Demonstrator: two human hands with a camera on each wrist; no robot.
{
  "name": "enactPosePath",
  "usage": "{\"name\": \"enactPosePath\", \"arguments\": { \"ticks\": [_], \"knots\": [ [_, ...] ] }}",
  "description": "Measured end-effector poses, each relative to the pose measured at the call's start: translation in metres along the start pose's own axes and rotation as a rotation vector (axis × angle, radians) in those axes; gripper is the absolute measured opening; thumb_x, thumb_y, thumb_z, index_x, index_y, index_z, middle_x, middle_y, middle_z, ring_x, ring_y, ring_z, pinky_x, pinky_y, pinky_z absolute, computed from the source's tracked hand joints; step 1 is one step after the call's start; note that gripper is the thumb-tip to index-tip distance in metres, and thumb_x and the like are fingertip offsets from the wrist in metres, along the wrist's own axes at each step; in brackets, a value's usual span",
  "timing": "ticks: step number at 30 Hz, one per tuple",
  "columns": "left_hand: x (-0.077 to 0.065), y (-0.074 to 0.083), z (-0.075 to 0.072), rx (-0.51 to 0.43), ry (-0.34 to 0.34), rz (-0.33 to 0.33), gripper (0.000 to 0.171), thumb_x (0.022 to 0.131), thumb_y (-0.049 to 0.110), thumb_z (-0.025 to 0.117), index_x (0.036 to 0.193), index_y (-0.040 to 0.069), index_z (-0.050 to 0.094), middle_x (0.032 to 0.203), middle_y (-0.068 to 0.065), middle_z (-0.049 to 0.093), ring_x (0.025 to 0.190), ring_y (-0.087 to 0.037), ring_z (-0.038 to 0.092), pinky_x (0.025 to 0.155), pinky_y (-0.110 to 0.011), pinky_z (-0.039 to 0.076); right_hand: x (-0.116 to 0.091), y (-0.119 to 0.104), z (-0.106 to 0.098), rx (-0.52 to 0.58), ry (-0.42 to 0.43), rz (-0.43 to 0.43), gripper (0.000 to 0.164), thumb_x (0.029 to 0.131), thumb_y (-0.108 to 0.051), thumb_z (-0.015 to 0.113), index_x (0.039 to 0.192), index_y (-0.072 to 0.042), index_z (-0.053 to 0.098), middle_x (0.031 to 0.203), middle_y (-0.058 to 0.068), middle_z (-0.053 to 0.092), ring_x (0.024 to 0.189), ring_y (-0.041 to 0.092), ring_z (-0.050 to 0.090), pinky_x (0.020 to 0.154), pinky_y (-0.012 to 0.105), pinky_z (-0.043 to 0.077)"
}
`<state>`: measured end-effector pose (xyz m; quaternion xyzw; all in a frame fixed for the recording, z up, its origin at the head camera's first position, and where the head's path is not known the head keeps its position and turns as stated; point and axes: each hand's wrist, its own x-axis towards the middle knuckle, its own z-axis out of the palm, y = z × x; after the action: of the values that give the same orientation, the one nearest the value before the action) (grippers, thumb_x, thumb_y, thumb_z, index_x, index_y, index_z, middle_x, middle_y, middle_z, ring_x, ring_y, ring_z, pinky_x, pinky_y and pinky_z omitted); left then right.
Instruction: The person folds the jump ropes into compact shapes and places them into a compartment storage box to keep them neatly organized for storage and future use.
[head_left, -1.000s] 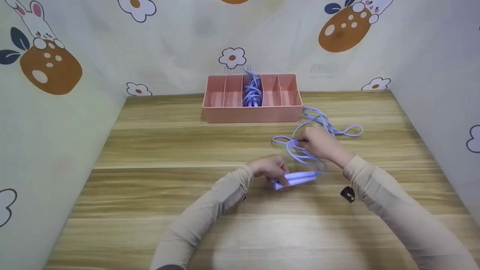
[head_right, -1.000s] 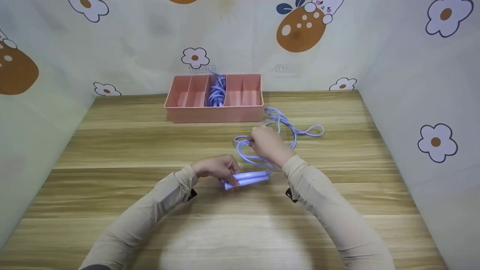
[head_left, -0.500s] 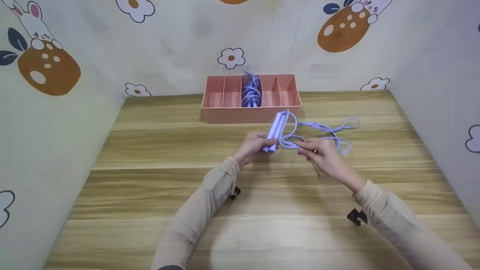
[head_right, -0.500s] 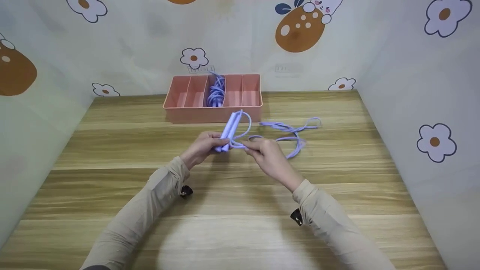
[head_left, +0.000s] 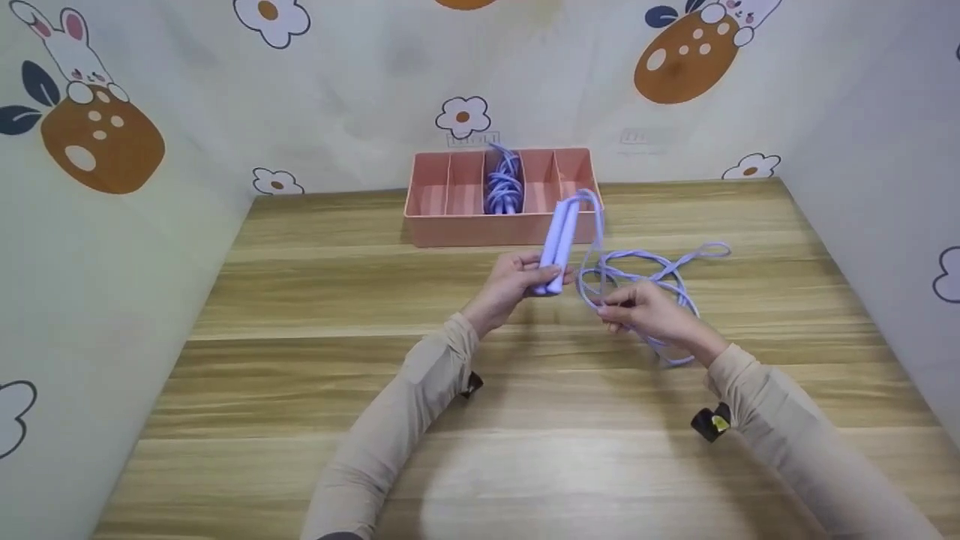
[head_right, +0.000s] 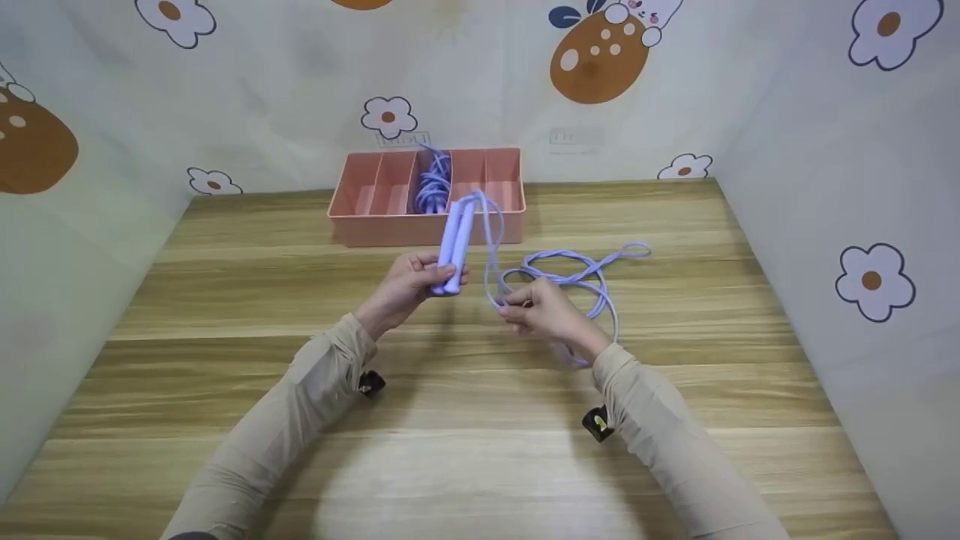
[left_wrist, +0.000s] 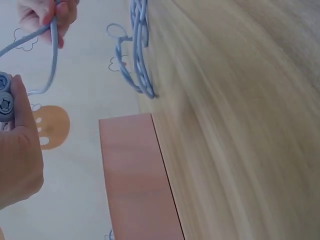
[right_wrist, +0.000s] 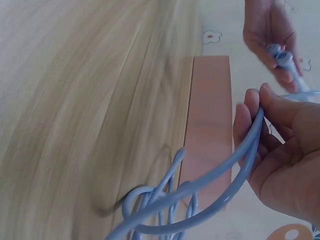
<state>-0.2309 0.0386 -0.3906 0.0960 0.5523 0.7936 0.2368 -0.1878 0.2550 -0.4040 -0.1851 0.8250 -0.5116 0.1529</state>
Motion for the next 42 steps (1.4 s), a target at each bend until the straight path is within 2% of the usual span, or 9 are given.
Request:
{"name": "enactPosePath", "arguments": {
  "ticks": [6,10,13,16,20,24,27,33,42],
  "knots": [
    [-0.010,0.009,0.010,0.007,-0.106,0.076,0.032,0.085,-0.009,0.050,0.115,-0.019,0.046,0.100,-0.029,0.061,0.075,-0.016,0.067,0.078,-0.033,0.053,0.006,0.007,0.002,-0.202,-0.003,-0.108,0.020,0.091,-0.001,0.049,0.073,0.006,0.055,0.058,0.005,0.047,0.052,0.009,0.044,0.046,0.019,0.039],
    [-0.015,0.006,0.020,0.096,-0.182,0.079,0.033,0.085,-0.007,0.053,0.116,-0.018,0.048,0.103,-0.029,0.060,0.082,-0.019,0.066,0.078,-0.032,0.053,0.011,0.003,0.007,-0.417,0.019,-0.214,0.015,0.090,-0.002,0.051,0.082,0.005,0.061,0.067,0.008,0.055,0.065,0.018,0.054,0.059,0.031,0.047],
    [-0.015,0.003,0.024,0.153,-0.115,0.094,0.030,0.084,-0.005,0.056,0.112,-0.016,0.052,0.102,-0.027,0.062,0.081,-0.018,0.066,0.074,-0.028,0.054,0.010,-0.002,0.014,-0.616,0.038,-0.283,0.013,0.089,-0.004,0.054,0.090,0.004,0.064,0.074,0.008,0.060,0.073,0.024,0.059,0.067,0.040,0.049],
    [-0.012,0.001,0.024,0.252,0.000,0.107,0.027,0.082,-0.003,0.059,0.107,-0.015,0.057,0.095,-0.025,0.064,0.072,-0.013,0.065,0.068,-0.024,0.054,0.006,-0.008,0.021,-0.776,0.042,-0.332,0.015,0.087,-0.006,0.056,0.095,0.003,0.065,0.077,0.009,0.060,0.070,0.024,0.059,0.062,0.039,0.049],
    [-0.012,0.001,0.022,0.497,0.084,0.112,0.025,0.079,-0.002,0.063,0.102,-0.013,0.061,0.089,-0.025,0.066,0.067,-0.011,0.063,0.062,-0.022,0.054,-0.001,-0.019,0.027,-0.860,0.037,-0.374,0.012,0.085,-0.006,0.059,0.094,0.000,0.066,0.075,0.006,0.055,0.065,0.020,0.055,0.056,0.033,0.047],
    [-0.014,0.002,0.021,0.807,0.076,0.102,0.019,0.077,0.002,0.067,0.094,-0.007,0.067,0.083,-0.017,0.069,0.067,-0.013,0.065,0.056,-0.018,0.052,-0.005,-0.032,0.025,-0.912,0.038,-0.454,0.005,0.082,-0.005,0.063,0.085,-0.003,0.067,0.070,0.002,0.048,0.060,0.016,0.047,0.052,0.029,0.041],
    [-0.016,0.003,0.023,1.009,0.036,0.108,0.014,0.076,0.006,0.068,0.088,-0.001,0.070,0.077,-0.010,0.070,0.060,-0.009,0.061,0.051,-0.015,0.048,-0.005,-0.042,0.021,-0.922,0.025,-0.512,0.005,0.081,-0.006,0.065,0.084,-0.004,0.068,0.073,0.004,0.051,0.065,0.018,0.050,0.058,0.031,0.044],
    [-0.021,0.009,0.024,1.343,-0.039,0.222,0.007,0.076,0.013,0.068,0.076,0.007,0.070,0.058,0.004,0.056,0.052,-0.008,0.043,0.048,-0.019,0.033,-0.002,-0.053,0.006,-0.845,0.019,-0.556,0.008,0.081,-0.008,0.065,0.086,-0.004,0.069,0.080,0.004,0.058,0.075,0.019,0.056,0.067,0.033,0.048],
    [-0.025,0.007,0.021,1.509,-0.193,0.425,0.006,0.078,0.013,0.067,0.077,0.008,0.070,0.062,0.002,0.060,0.055,-0.011,0.046,0.055,-0.028,0.042,0.015,-0.057,-0.018,-0.463,-0.153,-0.530,0.007,0.083,-0.002,0.062,0.082,0.000,0.069,0.076,0.005,0.064,0.068,0.007,0.053,0.060,0.022,0.046]
  ]
}}
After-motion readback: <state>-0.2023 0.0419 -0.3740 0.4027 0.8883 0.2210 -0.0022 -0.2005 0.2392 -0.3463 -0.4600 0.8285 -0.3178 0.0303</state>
